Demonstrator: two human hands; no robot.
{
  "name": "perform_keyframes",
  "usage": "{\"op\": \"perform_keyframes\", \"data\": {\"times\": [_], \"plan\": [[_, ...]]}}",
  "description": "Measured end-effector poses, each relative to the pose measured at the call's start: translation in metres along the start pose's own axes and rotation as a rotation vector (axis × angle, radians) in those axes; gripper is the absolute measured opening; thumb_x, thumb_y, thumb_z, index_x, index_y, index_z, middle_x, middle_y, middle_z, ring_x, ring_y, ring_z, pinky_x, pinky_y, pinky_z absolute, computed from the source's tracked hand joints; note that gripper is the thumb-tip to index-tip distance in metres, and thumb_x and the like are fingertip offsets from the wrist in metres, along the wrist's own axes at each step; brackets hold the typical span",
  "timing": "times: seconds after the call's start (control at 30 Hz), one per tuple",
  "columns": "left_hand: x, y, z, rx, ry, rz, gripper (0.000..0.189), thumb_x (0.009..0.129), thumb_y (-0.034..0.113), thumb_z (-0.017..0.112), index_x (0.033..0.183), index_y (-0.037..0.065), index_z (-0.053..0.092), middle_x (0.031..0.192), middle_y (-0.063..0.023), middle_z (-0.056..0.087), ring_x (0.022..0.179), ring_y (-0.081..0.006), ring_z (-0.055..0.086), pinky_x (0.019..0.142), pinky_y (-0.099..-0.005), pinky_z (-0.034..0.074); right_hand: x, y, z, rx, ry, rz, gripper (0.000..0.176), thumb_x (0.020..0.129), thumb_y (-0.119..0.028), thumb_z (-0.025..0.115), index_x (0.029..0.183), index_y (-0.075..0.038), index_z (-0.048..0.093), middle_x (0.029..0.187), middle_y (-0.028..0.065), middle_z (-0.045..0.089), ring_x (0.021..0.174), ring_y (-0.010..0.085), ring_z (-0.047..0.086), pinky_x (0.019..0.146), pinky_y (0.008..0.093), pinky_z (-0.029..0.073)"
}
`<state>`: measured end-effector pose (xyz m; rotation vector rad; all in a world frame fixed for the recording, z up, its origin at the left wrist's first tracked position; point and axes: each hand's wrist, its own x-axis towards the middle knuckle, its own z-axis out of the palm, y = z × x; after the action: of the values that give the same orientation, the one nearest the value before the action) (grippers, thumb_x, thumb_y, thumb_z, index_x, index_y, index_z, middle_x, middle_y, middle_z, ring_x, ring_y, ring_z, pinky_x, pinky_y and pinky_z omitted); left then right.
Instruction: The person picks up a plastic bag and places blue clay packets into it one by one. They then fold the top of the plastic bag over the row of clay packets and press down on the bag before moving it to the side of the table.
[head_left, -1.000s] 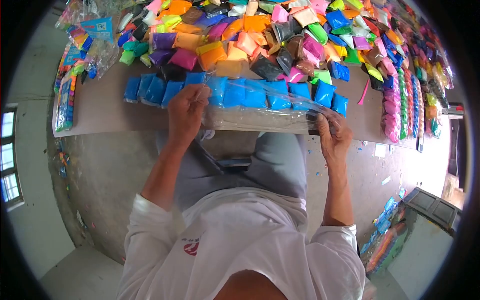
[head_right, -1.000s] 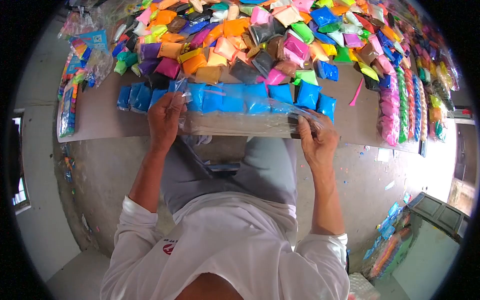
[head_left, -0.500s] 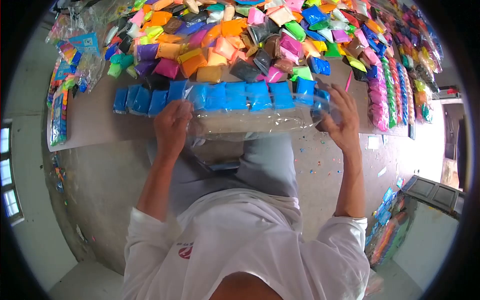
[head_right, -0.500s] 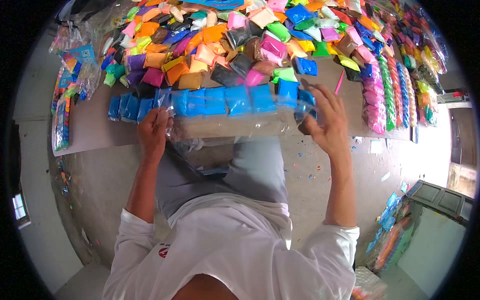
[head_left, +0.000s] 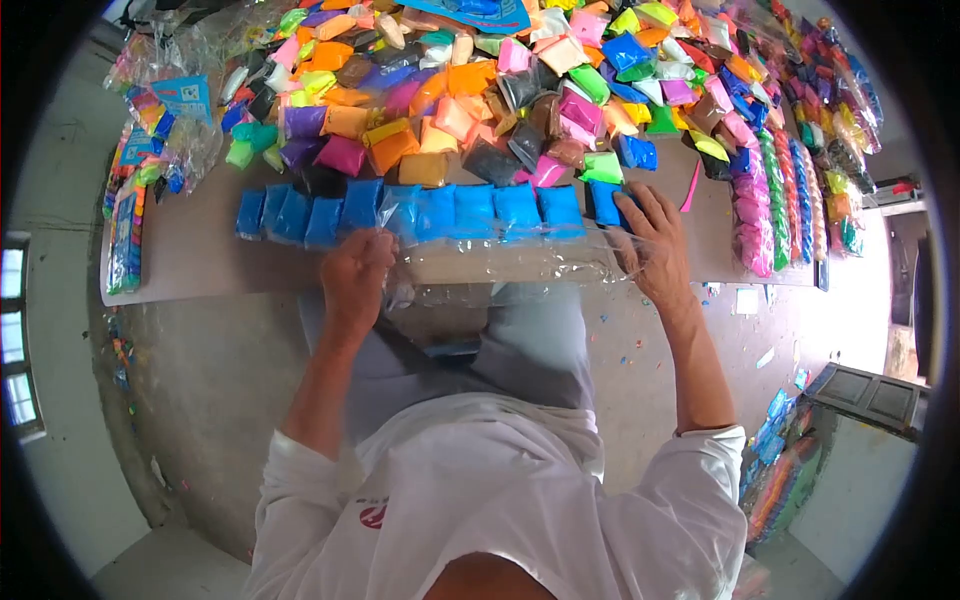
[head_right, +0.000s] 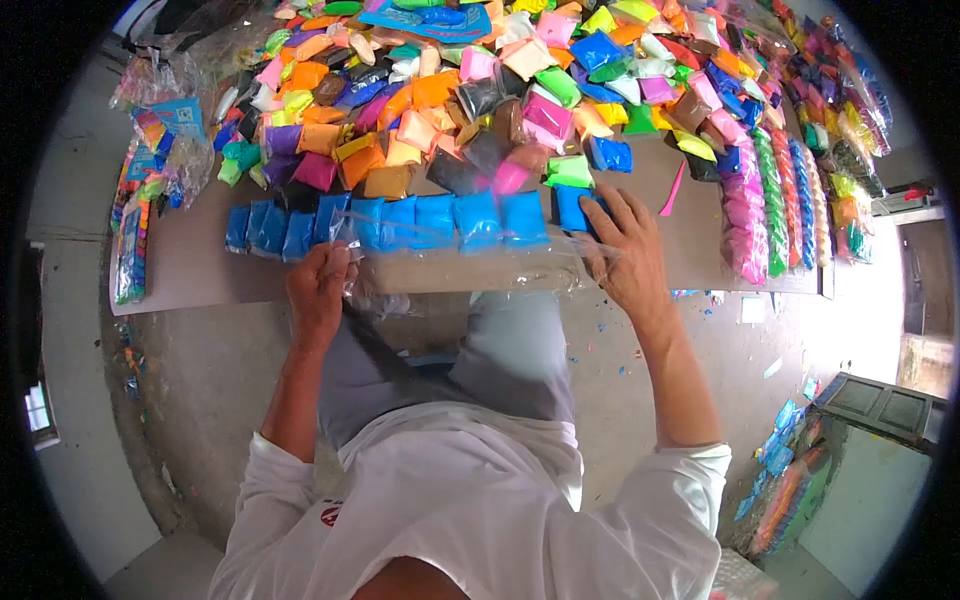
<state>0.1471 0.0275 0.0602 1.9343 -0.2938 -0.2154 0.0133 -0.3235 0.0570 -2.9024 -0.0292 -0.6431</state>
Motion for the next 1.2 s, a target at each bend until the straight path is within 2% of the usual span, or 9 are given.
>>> {"op": "perform_keyframes", "data": {"times": [0.53, 0.63, 0.7, 0.77, 0.9, 0.93, 1.0, 1.1, 1.2], "plan": [[0.0, -0.007, 0.008, -0.082, -0.012, 0.089, 0.018, 0.092, 0.014, 0.061, 0.096, -0.002, 0.065, 0.077, -0.0036, 0.063, 0.071, -0.0085, 0.057, 0.068, -0.0239, 0.047, 0.015, 0.006, 0.009, 0.017, 0.017, -0.04, 0.04, 0.083, -0.018, 0.065, 0.122, -0.01, 0.058, 0.112, 0.0146, 0.06, 0.098, 0.0338, 0.057, 0.083, 0.0425, 0.048], [0.001, -0.013, 0.011, -0.061, -0.003, 0.099, 0.017, 0.092, 0.014, 0.061, 0.098, -0.002, 0.065, 0.076, -0.0041, 0.062, 0.071, -0.0094, 0.057, 0.068, -0.0247, 0.047, 0.012, 0.01, 0.011, 0.137, 0.174, 0.176, 0.021, 0.09, -0.016, 0.059, 0.109, -0.005, 0.061, 0.096, 0.0143, 0.063, 0.081, 0.0304, 0.061, 0.073, 0.0411, 0.05], [0.003, -0.017, 0.013, -0.075, 0.025, 0.19, 0.018, 0.091, 0.015, 0.061, 0.098, -0.001, 0.065, 0.076, -0.004, 0.062, 0.071, -0.0101, 0.057, 0.068, -0.025, 0.046, -0.001, 0.024, 0.008, 0.322, 0.231, 0.558, 0.02, 0.094, -0.02, 0.057, 0.105, -0.004, 0.061, 0.084, 0.0109, 0.064, 0.075, 0.0219, 0.061, 0.067, 0.0368, 0.049], [0.004, -0.017, 0.013, -0.072, 0.014, 0.189, 0.018, 0.091, 0.015, 0.062, 0.098, -0.001, 0.065, 0.076, -0.0041, 0.062, 0.071, -0.0103, 0.057, 0.068, -0.025, 0.046, -0.017, 0.053, -0.009, 0.272, 0.475, 0.565, 0.022, 0.097, -0.024, 0.055, 0.097, -0.004, 0.065, 0.082, 0.004, 0.066, 0.071, 0.0118, 0.062, 0.054, 0.0264, 0.044], [0.003, -0.008, 0.017, -0.097, 0.054, 0.187, 0.025, 0.096, 0.024, 0.06, 0.091, 0.0, 0.064, 0.076, -0.0003, 0.061, 0.072, -0.0057, 0.054, 0.066, -0.0209, 0.044, -0.03, 0.003, -0.086, 0.912, 0.747, 0.964, 0.029, 0.094, -0.032, 0.057, 0.102, -0.003, 0.058, 0.089, 0.0092, 0.065, 0.073, 0.0147, 0.065, 0.054, 0.0244, 0.046], [0.002, -0.006, 0.018, -0.094, 0.06, 0.18, 0.025, 0.096, 0.024, 0.06, 0.091, 0.0, 0.064, 0.076, -0.0003, 0.061, 0.072, -0.0057, 0.054, 0.066, -0.0209, 0.044, -0.051, 0.007, -0.098, 1.055, 0.675, 0.925, 0.041, 0.093, -0.033, 0.059, 0.116, 0.001, 0.055, 0.107, 0.0156, 0.063, 0.088, 0.0194, 0.064, 0.066, 0.0302, 0.053], [0.002, -0.005, 0.018, -0.076, 0.05, 0.173, 0.022, 0.095, 0.02, 0.06, 0.094, -0.001, 0.066, 0.078, -0.0007, 0.062, 0.073, -0.006, 0.055, 0.066, -0.0212, 0.045, -0.052, -0.028, -0.114, 1.225, 0.582, 0.856, 0.044, 0.093, -0.03, 0.061, 0.121, 0.003, 0.052, 0.104, 0.0148, 0.063, 0.088, 0.0204, 0.064, 0.067, 0.0311, 0.054], [0.003, -0.009, 0.022, -0.124, 0.039, 0.228, 0.019, 0.095, 0.018, 0.06, 0.095, -0.001, 0.066, 0.08, -0.0013, 0.064, 0.073, -0.0065, 0.056, 0.067, -0.0221, 0.046, -0.042, -0.072, -0.106, 1.21, 0.307, 0.838, 0.023, 0.089, -0.027, 0.066, 0.094, -0.005, 0.063, 0.076, 0.0001, 0.057, 0.059, 0.0081, 0.054, 0.045, 0.0232, 0.043], [0.002, -0.008, 0.027, -0.18, 0.035, 0.244, 0.019, 0.094, 0.016, 0.06, 0.096, -0.002, 0.067, 0.08, -0.0018, 0.064, 0.074, -0.0068, 0.056, 0.067, -0.0233, 0.046, -0.005, -0.106, -0.095, 1.063, 0.006, 0.733, 0.016, 0.088, -0.017, 0.064, 0.082, -0.002, 0.065, 0.069, -0.0022, 0.055, 0.058, 0.0055, 0.048, 0.049, 0.022, 0.037]]}}
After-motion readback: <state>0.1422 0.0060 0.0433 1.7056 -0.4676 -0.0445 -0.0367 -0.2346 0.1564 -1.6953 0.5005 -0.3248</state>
